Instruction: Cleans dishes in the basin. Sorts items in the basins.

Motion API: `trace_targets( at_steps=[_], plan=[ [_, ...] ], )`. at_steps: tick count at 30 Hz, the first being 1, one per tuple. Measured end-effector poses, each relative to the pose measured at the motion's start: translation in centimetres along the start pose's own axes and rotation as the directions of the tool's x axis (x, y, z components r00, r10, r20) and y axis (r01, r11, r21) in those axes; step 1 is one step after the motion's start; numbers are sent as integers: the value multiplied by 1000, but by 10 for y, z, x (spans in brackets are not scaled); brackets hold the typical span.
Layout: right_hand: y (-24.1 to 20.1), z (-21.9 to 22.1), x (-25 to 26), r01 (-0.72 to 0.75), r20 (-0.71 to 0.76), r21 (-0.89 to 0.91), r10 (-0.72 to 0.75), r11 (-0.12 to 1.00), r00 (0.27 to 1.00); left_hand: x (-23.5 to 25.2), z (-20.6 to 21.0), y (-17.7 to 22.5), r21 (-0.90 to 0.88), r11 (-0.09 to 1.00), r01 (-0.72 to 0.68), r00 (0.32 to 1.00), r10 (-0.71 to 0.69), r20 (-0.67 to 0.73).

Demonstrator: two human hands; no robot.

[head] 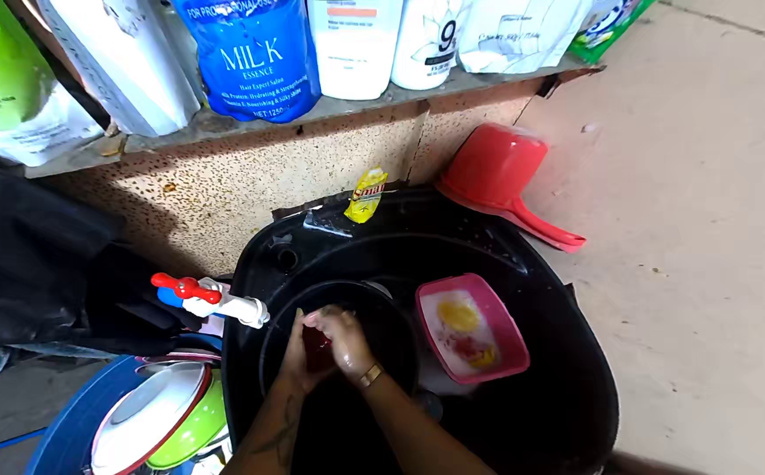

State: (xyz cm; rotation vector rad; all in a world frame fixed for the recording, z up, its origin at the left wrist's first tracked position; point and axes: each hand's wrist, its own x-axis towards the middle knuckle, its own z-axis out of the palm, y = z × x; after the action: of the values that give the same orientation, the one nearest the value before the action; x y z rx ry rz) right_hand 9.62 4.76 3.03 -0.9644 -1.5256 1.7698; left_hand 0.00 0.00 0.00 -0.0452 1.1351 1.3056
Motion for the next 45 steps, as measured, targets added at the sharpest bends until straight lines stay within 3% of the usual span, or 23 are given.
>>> trace_targets(
  at_steps=[2, 3, 4, 6, 9, 11, 13, 15, 16, 18, 20, 22, 23, 25, 27, 28, 29, 30, 35, 37, 39, 41, 45],
  plan=[
    [-7, -3, -1, 158, 193, -456, -76, 876, 978, -3, 2, 2, -30, 997, -68, 997, 69, 38],
    [-9, -9, 1, 150, 238, -563, -15, 812, 971, -4, 3, 3, -56, 995, -84, 995, 86, 45],
    [-8, -17, 4, 77, 214, -618, 73, 782, 974, -3, 4, 4, -75, 992, -102, 994, 104, 28],
    [-1, -38, 9, -184, -27, -615, 213, 767, 977, 4, 2, 0, -71, 977, -201, 978, 195, -76],
    [30, -54, 6, -431, -416, -420, 252, 799, 873, 11, 2, -19, 20, 928, -373, 864, 355, -356],
    [49, -34, -3, -510, -563, -100, 374, 854, 737, 16, 4, -35, 64, 914, -402, 796, 383, -469],
    [48, 0, -10, -465, -527, 322, 564, 825, 636, 19, 5, -44, 36, 925, -379, 787, 343, -512],
    [35, 26, -21, -370, -359, 499, 575, 784, 735, 15, 7, -42, -34, 945, -325, 855, 279, -437],
    [30, 34, -29, -354, -286, 397, 480, 847, 829, 10, 10, -37, -45, 946, -320, 884, 281, -373],
    [25, 28, -40, -252, -49, -140, 247, 958, 968, -2, 11, -30, -48, 934, -355, 913, 335, -231],
    [20, 0, -28, 52, 291, -679, 203, 732, 935, -6, 12, -23, -129, 925, -357, 927, 334, -171],
    [25, -30, -9, 361, 478, -832, 212, 421, 852, -5, 17, -19, -257, 934, -249, 966, 219, -141],
    [30, -40, -4, 417, 501, -836, 185, 357, 846, -6, 22, -15, -266, 943, -199, 978, 173, -119],
    [37, -37, -10, 317, 409, -847, 142, 428, 902, -8, 31, -5, -194, 969, -150, 984, 129, -120],
    [32, -17, -26, 13, 222, -658, 178, 753, 959, -7, 30, 3, -85, 987, -138, 980, 124, -157],
    [27, -10, -31, -172, 120, -399, 237, 901, 964, -4, 24, 3, -56, 985, -161, 974, 150, -171],
    [19, -9, -30, -300, 55, -143, 310, 943, 949, 1, 15, 1, -34, 981, -192, 966, 183, -183],
    [14, -13, -27, -372, -24, -5, 371, 928, 928, 5, 5, -2, -19, 975, -221, 956, 213, -201],
    [40, -67, 8, -432, -436, -356, 261, 829, 861, 7, -4, -21, 122, 972, -199, 875, 232, -425],
    [55, -57, 16, -465, -499, -231, 306, 855, 811, 7, -4, -30, 120, 980, -157, 856, 195, -479],
    [56, -40, 20, -418, -394, 221, 472, 881, 789, 9, -7, -34, 80, 989, -126, 873, 149, -465],
    [49, -31, 20, -310, -106, 578, 446, 755, 889, 8, -8, -29, 9, 997, -73, 916, 70, -394],
    [6, -37, 16, -291, 144, 390, 254, 874, 956, 4, -5, -9, -84, 996, 11, 976, -29, -214]
  ],
)
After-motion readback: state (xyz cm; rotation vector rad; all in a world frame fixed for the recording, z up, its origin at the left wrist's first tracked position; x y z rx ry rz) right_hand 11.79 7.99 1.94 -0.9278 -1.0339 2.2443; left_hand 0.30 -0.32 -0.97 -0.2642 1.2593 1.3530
